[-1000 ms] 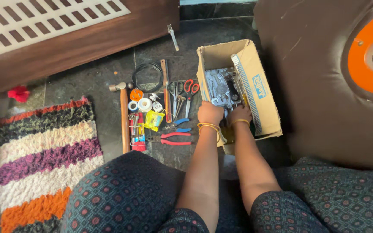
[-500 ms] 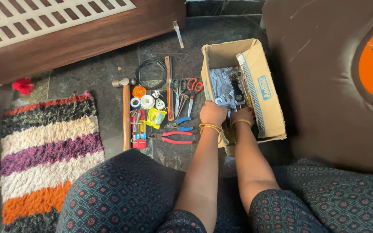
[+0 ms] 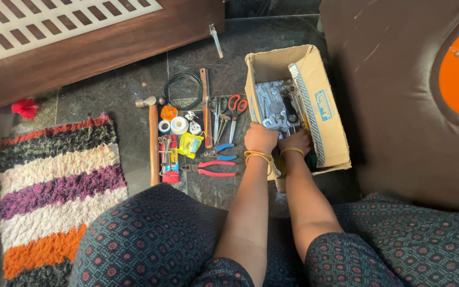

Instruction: The person sits on the floor and removes various tools from a cardboard box, placing them on the floor. They handle pliers, screwdrivers, and other small tools, arranging them in a line next to the box.

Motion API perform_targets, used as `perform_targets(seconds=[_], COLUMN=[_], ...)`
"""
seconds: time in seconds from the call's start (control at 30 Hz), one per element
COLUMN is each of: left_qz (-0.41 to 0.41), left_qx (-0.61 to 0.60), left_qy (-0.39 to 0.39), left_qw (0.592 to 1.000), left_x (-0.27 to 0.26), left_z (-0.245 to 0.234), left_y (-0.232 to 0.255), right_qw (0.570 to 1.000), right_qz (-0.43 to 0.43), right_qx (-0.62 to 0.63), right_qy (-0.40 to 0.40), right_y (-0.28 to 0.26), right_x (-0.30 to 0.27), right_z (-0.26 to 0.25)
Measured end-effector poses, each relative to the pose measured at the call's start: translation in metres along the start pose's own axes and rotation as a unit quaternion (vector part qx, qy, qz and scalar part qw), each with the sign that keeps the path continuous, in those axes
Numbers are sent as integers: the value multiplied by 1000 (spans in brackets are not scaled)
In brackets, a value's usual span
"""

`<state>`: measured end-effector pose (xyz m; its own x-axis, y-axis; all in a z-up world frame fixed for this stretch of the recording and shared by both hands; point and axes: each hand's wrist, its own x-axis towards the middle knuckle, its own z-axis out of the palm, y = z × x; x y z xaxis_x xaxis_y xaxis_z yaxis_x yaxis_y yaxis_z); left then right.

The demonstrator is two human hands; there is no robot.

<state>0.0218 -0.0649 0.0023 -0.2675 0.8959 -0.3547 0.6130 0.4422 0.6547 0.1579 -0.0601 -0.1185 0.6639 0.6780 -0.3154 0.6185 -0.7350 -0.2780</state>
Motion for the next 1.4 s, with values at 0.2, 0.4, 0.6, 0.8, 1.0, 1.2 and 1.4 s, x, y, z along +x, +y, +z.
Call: perform_targets(seconds=[0.2,0.4,0.6,0.8,1.0,1.2,1.4], left_qz=[-6,-3,-12,-1,0,35,85], left_qx=[-1,4,-9,-4,-13,10,36], left_qy=[-9,-13,-33,-33,-36,-68,-115], left_qw=[1000,1000,999,999,999,997,989], left_x=[1,0,-3,-3,-3,5,26], left_z=[-1,-5,-12,-11,-12,-6,1], left_y=[-1,-3,-1,0,2,0,-6], right_qw=[1000,1000,997,999,994,983,965], right_qz=[10,18,8,-22,-31,-66,-68], right_qx=[13,11,26,-14,-54,-73,-145], right_qy=[2,-19,-70,-45,-94,-158,-207], right_y=[3,-1,-2,-2,3,4,13], right_x=[10,20,34,35,51,91,103], right_z=[3,-8,-22,-21,-15,-12,-24])
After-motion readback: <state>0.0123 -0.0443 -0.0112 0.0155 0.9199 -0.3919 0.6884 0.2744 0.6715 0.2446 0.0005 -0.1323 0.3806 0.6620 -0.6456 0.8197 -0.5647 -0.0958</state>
